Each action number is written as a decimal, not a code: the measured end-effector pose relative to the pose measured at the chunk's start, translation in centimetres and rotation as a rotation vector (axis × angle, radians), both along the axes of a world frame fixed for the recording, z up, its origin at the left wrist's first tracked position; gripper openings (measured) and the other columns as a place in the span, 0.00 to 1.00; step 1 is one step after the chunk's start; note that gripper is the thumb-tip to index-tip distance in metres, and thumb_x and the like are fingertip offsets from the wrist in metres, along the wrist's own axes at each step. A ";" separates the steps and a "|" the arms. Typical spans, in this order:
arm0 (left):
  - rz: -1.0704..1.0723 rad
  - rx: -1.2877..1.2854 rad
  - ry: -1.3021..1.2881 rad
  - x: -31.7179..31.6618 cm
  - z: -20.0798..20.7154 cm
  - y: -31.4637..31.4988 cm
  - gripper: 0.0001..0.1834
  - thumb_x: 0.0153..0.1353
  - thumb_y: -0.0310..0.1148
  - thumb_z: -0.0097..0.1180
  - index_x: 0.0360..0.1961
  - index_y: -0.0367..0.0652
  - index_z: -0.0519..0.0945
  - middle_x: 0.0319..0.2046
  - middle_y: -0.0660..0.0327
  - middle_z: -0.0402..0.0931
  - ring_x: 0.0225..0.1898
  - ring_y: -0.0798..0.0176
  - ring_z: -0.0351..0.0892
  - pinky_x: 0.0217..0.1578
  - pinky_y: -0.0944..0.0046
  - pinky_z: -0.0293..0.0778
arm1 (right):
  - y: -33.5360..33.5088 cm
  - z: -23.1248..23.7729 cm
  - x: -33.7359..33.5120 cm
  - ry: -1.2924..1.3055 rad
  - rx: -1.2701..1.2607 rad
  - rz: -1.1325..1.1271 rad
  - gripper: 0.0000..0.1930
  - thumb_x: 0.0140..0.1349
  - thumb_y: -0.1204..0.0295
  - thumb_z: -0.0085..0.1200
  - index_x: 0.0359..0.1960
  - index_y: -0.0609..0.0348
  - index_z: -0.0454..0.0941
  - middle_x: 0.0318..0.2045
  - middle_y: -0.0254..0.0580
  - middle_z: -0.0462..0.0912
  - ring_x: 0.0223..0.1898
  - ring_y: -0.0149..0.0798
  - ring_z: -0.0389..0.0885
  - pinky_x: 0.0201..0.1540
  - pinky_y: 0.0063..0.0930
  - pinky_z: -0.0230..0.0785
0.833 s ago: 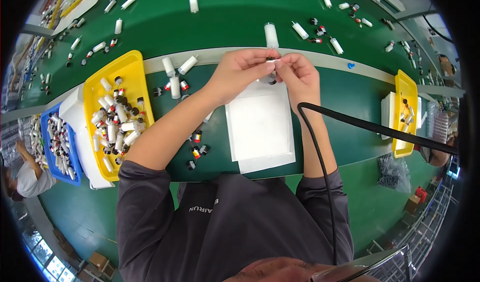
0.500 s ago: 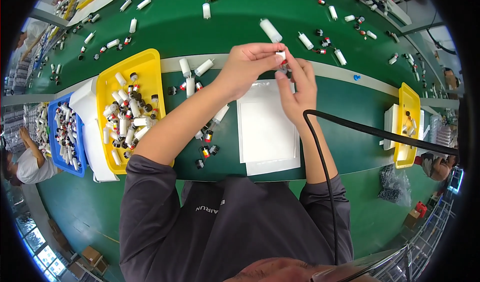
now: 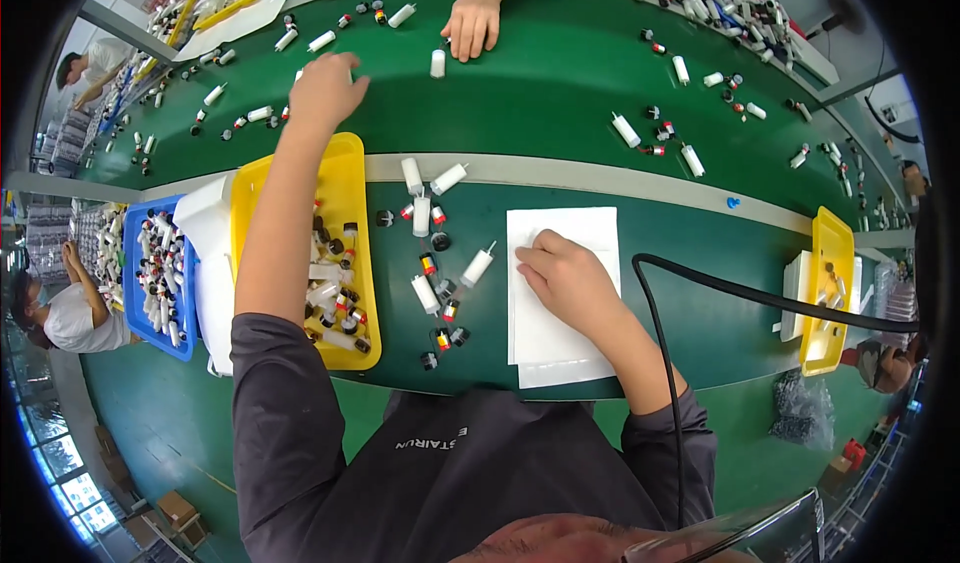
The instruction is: The person assembles small white and black plastic components by hand on an industrial assembly line.
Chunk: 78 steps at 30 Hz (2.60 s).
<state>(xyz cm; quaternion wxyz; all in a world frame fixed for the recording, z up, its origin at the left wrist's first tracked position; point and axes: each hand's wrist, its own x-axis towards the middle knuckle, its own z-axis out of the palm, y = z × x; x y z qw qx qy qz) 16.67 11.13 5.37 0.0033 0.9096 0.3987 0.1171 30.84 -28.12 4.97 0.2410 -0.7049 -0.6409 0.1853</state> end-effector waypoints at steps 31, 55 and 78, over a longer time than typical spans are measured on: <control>0.146 -2.210 -1.069 8.0 2.2 -25.1 0.19 0.77 0.52 0.40 0.51 0.49 0.72 0.55 0.46 0.77 0.55 0.44 0.80 0.59 0.46 0.76 | -2.7 0.8 4.7 0.335 -0.127 -0.042 0.04 0.64 0.78 0.52 0.38 0.63 0.70 0.34 0.50 0.82 0.35 0.48 0.83 0.39 0.38 0.74; -0.448 -1.669 -0.896 9.9 -2.3 -28.3 0.21 0.72 0.29 0.53 0.64 0.39 0.73 0.59 0.56 0.76 0.57 0.63 0.76 0.60 0.60 0.72 | -1.8 -1.7 5.5 0.479 0.652 -0.451 0.34 0.58 0.80 0.64 0.65 0.57 0.62 0.37 0.38 0.81 0.38 0.32 0.80 0.46 0.29 0.74; -0.401 -1.702 -0.950 10.8 -2.0 -28.9 0.20 0.65 0.19 0.57 0.58 0.36 0.78 0.52 0.57 0.81 0.51 0.68 0.81 0.57 0.65 0.76 | -3.9 1.2 8.0 0.945 0.454 -0.429 0.06 0.64 0.80 0.61 0.39 0.63 0.77 0.33 0.33 0.81 0.36 0.26 0.79 0.42 0.21 0.72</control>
